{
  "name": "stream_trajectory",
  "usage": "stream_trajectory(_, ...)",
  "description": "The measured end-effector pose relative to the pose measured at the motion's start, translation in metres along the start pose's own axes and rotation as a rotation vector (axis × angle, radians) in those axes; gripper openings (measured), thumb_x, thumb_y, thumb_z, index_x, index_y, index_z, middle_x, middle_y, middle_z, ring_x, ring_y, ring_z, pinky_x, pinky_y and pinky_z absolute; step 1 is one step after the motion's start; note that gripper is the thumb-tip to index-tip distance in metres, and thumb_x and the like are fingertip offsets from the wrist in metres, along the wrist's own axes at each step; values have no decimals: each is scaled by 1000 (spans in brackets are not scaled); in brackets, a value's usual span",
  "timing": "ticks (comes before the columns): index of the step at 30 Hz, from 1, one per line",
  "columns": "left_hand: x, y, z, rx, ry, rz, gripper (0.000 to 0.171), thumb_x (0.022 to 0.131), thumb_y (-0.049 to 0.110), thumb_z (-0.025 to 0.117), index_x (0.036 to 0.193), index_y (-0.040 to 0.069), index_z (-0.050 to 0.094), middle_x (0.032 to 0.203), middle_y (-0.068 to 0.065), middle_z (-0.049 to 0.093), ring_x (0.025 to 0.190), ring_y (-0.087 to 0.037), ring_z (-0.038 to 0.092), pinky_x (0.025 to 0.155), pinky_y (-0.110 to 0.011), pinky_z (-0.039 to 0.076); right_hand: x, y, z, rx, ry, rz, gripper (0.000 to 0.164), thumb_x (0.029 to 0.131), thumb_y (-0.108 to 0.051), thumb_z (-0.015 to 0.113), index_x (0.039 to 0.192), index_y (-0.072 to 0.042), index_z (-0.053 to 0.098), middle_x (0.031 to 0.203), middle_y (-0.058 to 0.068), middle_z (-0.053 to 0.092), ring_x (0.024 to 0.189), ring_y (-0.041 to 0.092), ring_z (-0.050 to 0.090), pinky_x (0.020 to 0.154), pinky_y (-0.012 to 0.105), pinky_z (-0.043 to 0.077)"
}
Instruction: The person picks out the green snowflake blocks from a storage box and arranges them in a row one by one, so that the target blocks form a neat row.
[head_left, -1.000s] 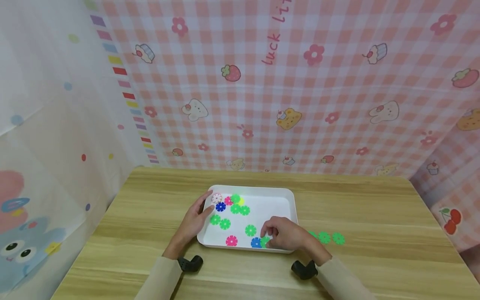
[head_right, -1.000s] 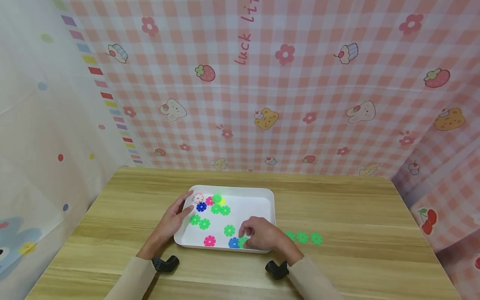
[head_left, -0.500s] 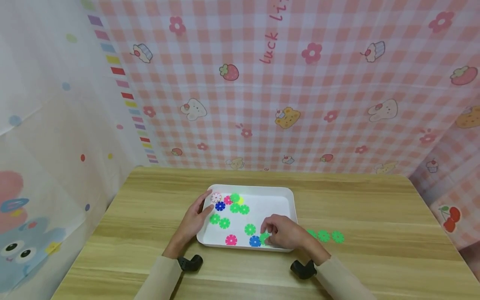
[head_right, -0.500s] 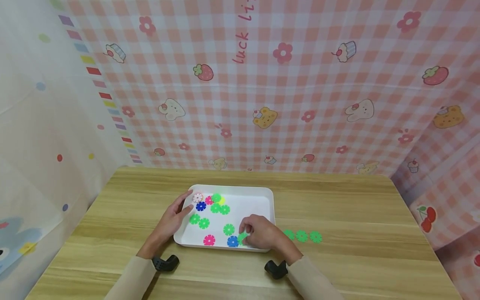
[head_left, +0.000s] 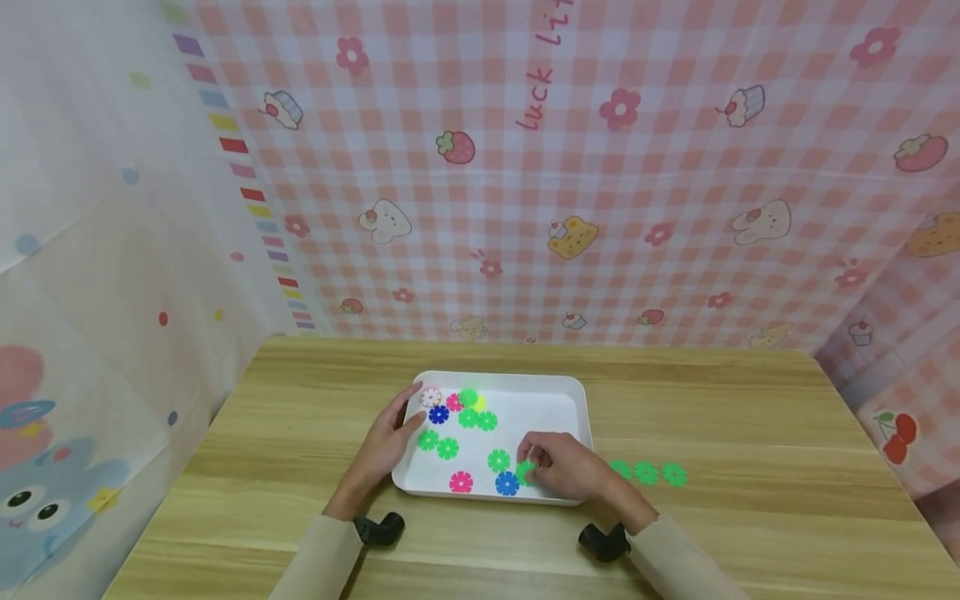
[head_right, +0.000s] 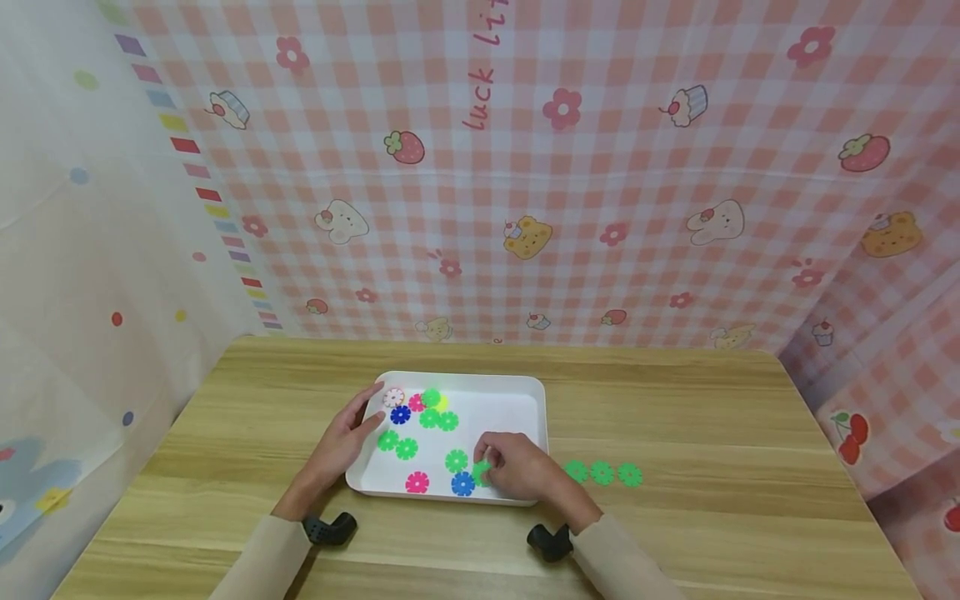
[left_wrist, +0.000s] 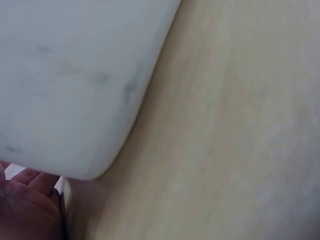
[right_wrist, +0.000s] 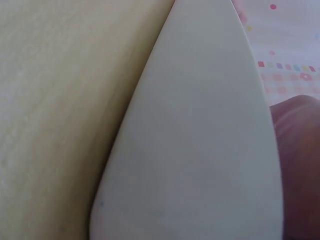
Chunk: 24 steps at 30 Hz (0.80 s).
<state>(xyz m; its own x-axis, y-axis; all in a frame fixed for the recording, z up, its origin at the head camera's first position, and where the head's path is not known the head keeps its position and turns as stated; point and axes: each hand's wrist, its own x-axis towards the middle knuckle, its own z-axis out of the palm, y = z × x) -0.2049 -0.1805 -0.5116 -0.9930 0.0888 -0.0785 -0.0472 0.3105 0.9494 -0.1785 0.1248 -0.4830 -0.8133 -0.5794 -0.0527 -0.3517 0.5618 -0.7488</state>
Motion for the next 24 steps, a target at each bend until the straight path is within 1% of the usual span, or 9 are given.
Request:
stream_trajectory(4, 0, 0, 0, 2, 3, 0, 50, 105, 20, 48, 154, 23, 36, 165, -7, 20, 153, -25, 13, 124, -47, 12, -1, -2, 0, 11, 29, -42, 17, 87, 3, 67, 96, -12, 64, 77, -6, 55, 70, 7, 49, 65, 22, 44)
stream_trajectory(8, 0, 0, 0, 1, 2, 3, 50, 105, 20, 48, 154, 23, 35, 165, -6, 20, 153, -25, 12, 124, -47, 11, -3, -4, -3, 51, 96, -67, 18, 88, 4, 65, 96, -12, 65, 78, -5, 57, 66, 6, 47, 60, 20, 42)
stream_trajectory(10, 0, -1, 0, -3, -1, 7, 50, 105, 20, 48, 154, 23, 35, 165, -6, 20, 153, -25, 12, 124, -46, 10, -6, -4, -6, 80, 130, -58, 16, 89, 2, 66, 97, -13, 66, 78, -5, 58, 65, 6, 47, 58, 19, 41)
stream_trajectory(14, -1, -2, 0, -14, -9, 13, 50, 105, 21, 48, 153, 23, 35, 165, -6, 20, 153, -25, 11, 124, -46, 10, -14, -4, -18, 147, 190, 1, 13, 91, -5, 68, 99, -14, 66, 82, -3, 59, 66, 8, 48, 57, 19, 42)
stream_trajectory(16, -1, -2, 0, -19, -10, 14, 50, 105, 21, 48, 153, 23, 36, 165, -6, 19, 153, -25, 11, 124, -46, 10, -21, -2, -26, 181, 219, 29, 13, 92, -6, 68, 101, -14, 66, 84, 0, 60, 67, 10, 50, 57, 19, 43)
stream_trajectory(19, -1, -2, 0, -19, -7, 12, 49, 105, 22, 48, 153, 24, 36, 165, -6, 20, 153, -25, 12, 124, -46, 10, -33, 4, -39, 231, 264, 41, 15, 92, -2, 66, 105, -10, 66, 87, 4, 63, 72, 14, 55, 59, 20, 47)
stream_trajectory(24, 0, -1, -1, -1, -2, 14, 50, 105, 23, 48, 153, 24, 36, 165, -6, 20, 153, -26, 11, 124, -47, 10, -62, 24, -63, 275, 347, 65, 16, 94, -3, 64, 111, -5, 63, 93, 9, 63, 76, 19, 62, 62, 24, 52)
